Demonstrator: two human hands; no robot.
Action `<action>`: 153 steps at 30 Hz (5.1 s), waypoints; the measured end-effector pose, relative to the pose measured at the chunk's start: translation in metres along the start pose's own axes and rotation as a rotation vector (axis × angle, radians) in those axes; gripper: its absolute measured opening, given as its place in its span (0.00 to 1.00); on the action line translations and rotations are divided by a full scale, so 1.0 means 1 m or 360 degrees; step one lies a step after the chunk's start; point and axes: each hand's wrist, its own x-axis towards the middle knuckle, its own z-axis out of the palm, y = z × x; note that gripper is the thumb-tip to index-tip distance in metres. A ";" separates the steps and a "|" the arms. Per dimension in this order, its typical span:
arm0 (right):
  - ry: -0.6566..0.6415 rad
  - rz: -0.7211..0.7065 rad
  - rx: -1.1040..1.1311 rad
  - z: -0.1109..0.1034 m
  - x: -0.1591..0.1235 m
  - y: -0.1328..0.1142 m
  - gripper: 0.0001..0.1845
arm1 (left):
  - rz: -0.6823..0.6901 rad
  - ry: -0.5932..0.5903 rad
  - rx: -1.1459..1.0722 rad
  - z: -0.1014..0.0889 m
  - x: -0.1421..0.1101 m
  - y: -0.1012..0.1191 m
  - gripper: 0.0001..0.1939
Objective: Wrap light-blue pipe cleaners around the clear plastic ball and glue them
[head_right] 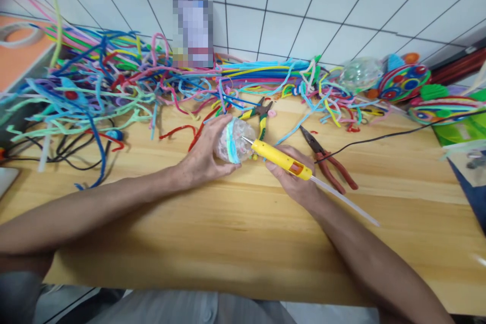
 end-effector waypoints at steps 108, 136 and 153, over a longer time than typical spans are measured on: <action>-0.0246 -0.1211 -0.1113 -0.031 0.023 -0.018 0.23 | 0.0210 -0.0072 -0.0337 -0.009 -0.002 -0.013 0.48; -0.0215 -0.1186 -0.1145 -0.030 0.024 -0.018 0.17 | 0.0181 -0.0053 -0.0377 -0.008 -0.002 -0.014 0.48; -0.0210 -0.1192 -0.1031 -0.029 0.024 -0.014 0.21 | 0.0155 -0.0061 -0.0407 -0.009 -0.001 -0.015 0.48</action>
